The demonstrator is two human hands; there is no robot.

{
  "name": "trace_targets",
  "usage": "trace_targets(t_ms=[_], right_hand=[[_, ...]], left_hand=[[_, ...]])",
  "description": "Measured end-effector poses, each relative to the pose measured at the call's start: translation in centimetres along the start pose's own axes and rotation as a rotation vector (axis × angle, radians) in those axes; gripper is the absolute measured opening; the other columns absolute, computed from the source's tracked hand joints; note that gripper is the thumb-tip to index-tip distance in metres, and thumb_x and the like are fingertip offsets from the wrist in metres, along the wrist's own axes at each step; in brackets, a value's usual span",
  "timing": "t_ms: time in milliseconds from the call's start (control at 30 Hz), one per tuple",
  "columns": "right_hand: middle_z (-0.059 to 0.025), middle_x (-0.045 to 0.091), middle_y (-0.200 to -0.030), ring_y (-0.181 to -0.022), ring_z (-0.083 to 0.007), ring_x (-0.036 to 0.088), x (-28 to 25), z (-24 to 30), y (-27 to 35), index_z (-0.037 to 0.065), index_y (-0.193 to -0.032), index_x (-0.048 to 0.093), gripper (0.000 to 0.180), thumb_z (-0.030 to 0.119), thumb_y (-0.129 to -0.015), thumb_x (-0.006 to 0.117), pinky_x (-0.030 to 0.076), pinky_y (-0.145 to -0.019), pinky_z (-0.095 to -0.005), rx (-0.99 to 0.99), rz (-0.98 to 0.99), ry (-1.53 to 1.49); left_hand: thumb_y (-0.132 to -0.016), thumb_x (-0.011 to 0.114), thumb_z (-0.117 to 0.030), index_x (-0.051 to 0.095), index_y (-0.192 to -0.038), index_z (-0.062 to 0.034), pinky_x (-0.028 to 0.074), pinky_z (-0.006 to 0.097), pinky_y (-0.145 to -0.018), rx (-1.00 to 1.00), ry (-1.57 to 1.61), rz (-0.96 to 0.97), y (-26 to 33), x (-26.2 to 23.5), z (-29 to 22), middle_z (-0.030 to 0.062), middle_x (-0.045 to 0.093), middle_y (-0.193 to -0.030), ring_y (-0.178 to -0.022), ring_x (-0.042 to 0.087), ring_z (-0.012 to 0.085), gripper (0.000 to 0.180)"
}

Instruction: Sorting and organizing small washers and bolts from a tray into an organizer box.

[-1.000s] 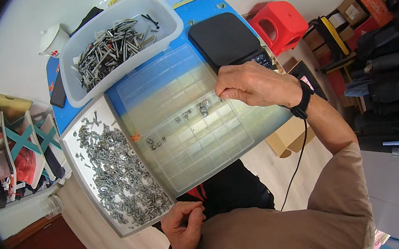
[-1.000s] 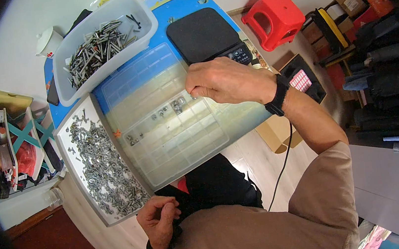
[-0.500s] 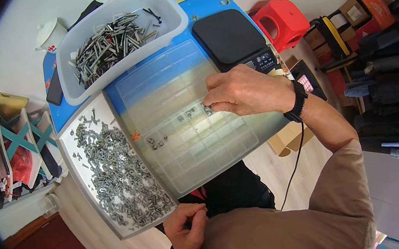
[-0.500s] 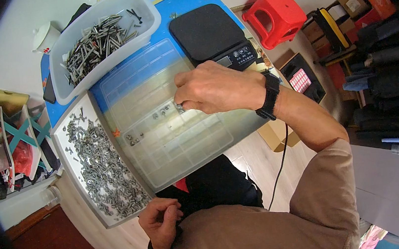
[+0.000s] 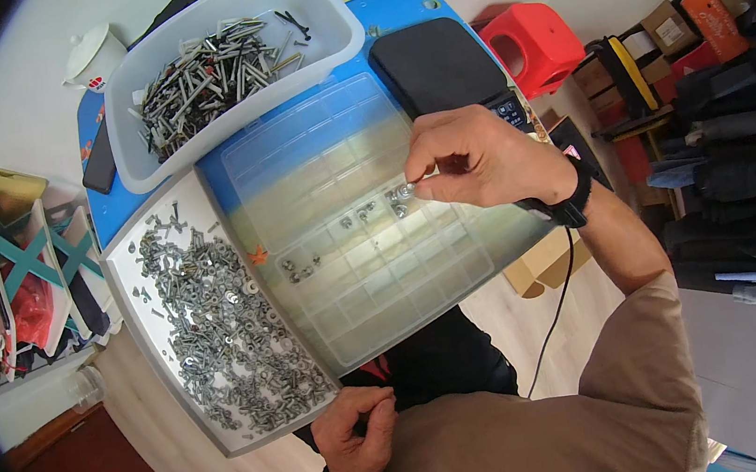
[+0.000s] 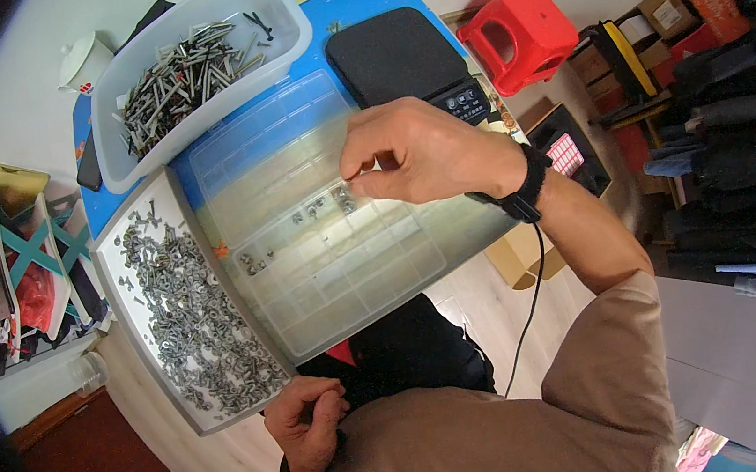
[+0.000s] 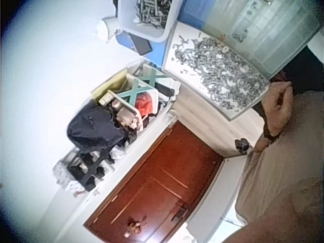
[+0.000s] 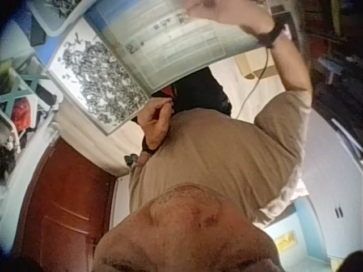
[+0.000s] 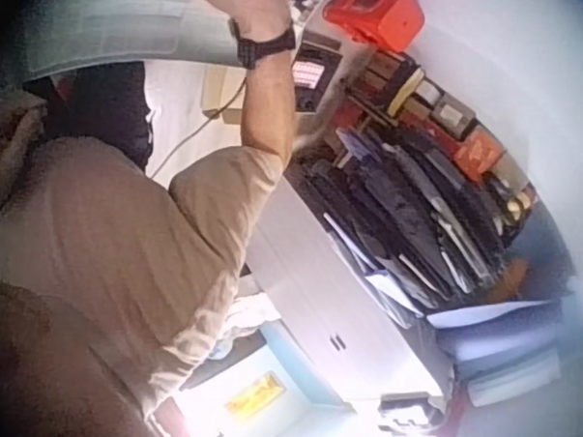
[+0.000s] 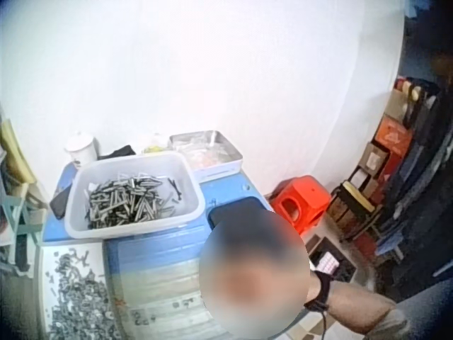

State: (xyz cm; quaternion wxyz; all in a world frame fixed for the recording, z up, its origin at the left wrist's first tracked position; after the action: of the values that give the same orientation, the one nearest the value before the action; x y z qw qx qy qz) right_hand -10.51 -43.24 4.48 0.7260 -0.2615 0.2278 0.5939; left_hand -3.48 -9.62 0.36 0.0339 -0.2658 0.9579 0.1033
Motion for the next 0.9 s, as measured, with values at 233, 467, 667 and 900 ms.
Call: trace_targets(t_ms=[233, 467, 667, 900], right_hand=[[-0.0031, 0.065, -0.079, -0.069, -0.0128, 0.060, 2.1, 3.9, 4.1, 0.003, -0.087, 0.070, 0.010, 0.006, -0.081, 0.077, 0.045, -0.062, -0.0262, 0.057, -0.142, -0.370], [-0.0058, 0.064, -0.083, -0.058, -0.0206, 0.061, 6.7, 8.6, 7.3, 0.007, -0.094, 0.071, 0.014, 0.013, -0.082, 0.078, 0.045, -0.048, -0.0310, -0.259, -0.093, -0.061], [-0.0065, 0.063, -0.081, -0.061, -0.0228, 0.063, 4.1, 7.2, 5.2, 0.008, -0.098, 0.073, 0.020, 0.016, -0.081, 0.079, 0.047, -0.052, -0.0329, -0.136, 0.026, -0.087], [-0.0085, 0.060, -0.077, -0.065, -0.0305, 0.062, 1.9, 2.2, 1.0, 0.005, -0.086, 0.070, 0.010, 0.011, -0.079, 0.074, 0.047, -0.053, -0.0389, -0.048, -0.153, 0.528]], left_hand=[[-0.094, 0.062, -0.003, 0.067, -0.110, 0.0036, 0.057, 0.028, -0.066, -0.370, 0.523, 0.091, -0.1, 0.3, -2.2, 0.0147, 0.070, -0.096, -0.076, 0.069, 0.0201, 0.019], [-0.099, 0.059, -0.011, 0.061, -0.121, 0.0054, 0.059, 0.029, -0.062, -0.473, 0.846, 0.209, -3.3, 4.0, -3.6, 0.0139, 0.069, -0.098, -0.080, 0.069, 0.0194, 0.028], [-0.099, 0.062, -0.014, 0.064, -0.115, 0.0036, 0.056, 0.027, -0.056, -0.494, 0.932, 0.186, -3.7, 4.5, -2.0, 0.0126, 0.069, -0.096, -0.073, 0.067, 0.0166, 0.024], [-0.099, 0.062, -0.023, 0.063, -0.102, -0.0029, 0.050, 0.022, -0.048, -0.461, 0.991, 0.136, -4.8, 4.0, -2.5, 0.0093, 0.065, -0.087, -0.063, 0.063, 0.0119, 0.020]])
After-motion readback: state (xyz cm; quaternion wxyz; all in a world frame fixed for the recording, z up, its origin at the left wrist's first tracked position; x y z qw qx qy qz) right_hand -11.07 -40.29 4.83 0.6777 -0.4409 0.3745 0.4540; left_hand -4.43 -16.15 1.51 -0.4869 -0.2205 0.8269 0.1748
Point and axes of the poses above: each hand's wrist, its own y-axis away from the middle knuckle, its own x-axis out of the palm, z = x × y, the point moved 2 cm from there along -y, towards the middle knuckle
